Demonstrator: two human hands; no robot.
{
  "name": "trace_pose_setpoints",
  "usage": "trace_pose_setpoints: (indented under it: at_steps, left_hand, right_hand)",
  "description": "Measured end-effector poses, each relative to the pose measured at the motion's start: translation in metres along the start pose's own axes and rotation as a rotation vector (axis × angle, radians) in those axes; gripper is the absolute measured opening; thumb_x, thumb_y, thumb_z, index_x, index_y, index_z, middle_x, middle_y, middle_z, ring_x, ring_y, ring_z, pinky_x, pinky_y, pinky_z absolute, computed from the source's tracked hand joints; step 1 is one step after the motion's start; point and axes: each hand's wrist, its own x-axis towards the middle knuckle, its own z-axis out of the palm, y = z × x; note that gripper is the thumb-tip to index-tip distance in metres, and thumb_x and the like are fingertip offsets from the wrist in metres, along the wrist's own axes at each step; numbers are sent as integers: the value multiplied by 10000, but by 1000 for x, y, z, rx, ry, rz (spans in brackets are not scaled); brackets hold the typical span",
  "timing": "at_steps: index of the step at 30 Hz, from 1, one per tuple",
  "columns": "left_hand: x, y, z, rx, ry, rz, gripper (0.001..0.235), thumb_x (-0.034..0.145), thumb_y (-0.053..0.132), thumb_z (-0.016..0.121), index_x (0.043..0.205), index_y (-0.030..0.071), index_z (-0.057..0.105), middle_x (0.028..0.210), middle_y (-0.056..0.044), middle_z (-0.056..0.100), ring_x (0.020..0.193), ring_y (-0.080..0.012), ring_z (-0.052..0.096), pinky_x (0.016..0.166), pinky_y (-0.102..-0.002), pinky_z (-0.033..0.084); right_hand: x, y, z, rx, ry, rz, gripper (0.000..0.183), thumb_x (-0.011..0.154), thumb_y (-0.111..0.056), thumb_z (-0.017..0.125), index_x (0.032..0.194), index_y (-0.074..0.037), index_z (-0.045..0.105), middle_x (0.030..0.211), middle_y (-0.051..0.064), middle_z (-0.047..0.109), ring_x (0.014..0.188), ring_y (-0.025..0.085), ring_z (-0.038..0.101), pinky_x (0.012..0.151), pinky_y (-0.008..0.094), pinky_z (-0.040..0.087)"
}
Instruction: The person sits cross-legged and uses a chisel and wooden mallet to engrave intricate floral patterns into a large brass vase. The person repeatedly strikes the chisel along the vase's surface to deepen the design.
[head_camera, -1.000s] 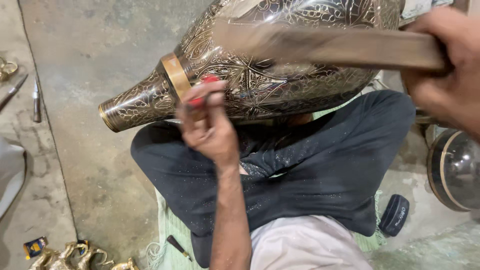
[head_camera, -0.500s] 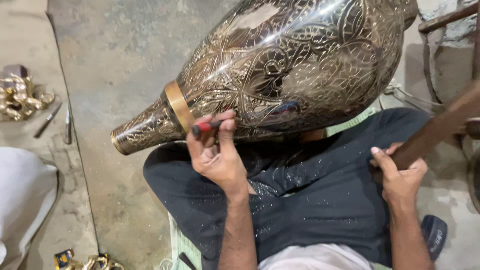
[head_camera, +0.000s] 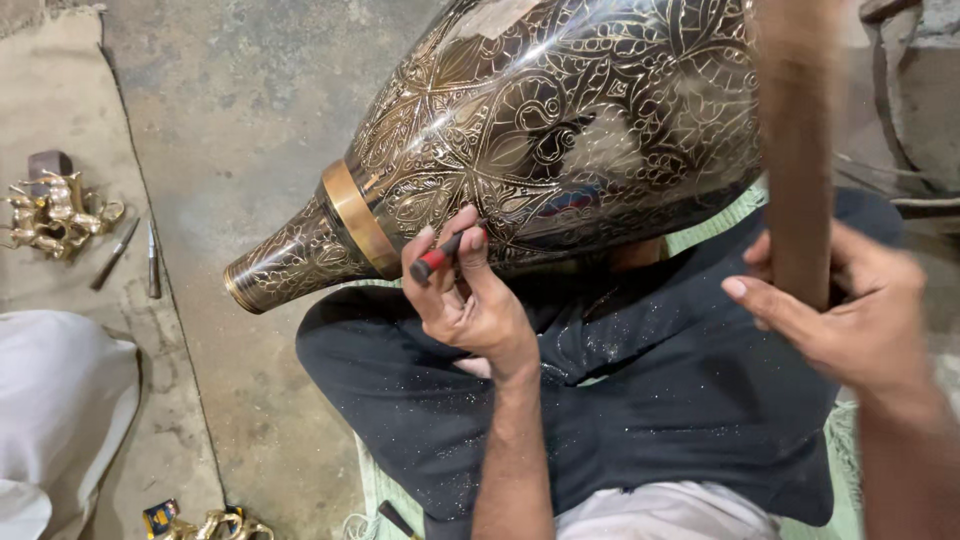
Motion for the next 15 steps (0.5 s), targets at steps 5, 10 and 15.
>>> trace_pose_setpoints:
  at_steps: [5, 10, 15]
  left_hand:
    - [-6, -1, 1, 8, 23, -23, 386, 1063, 13, 660, 1393, -47, 469, 1139, -230, 729, 1038, -231, 708, 933, -329, 622]
    - [-7, -8, 0, 77, 47, 107, 354, 1034, 69, 668, 1320, -46, 495, 1166, -162, 678, 1064, -217, 669, 1009, -369, 553]
    - [-4, -13, 6, -164, 110, -128, 236, 1065, 99, 681, 1164, 47, 474, 1073, -69, 667, 1031, -158, 617, 1040, -325, 508]
  right_hand:
    - [19, -80, -15, -434, -243, -281, 382, 780, -113, 808, 1124, -29, 666, 807, 83, 691, 671, 134, 703, 536, 246, 527]
    - [22, -134, 1, -647, -365, -563, 426, 779, -138, 740, 1195, -76, 669, 828, 58, 719, 721, 169, 745, 657, 310, 566]
    - [21, -166, 18, -1145, -432, -786, 464, 798, -294, 685, 1243, -165, 669, 779, 13, 658, 751, 216, 726, 656, 380, 551]
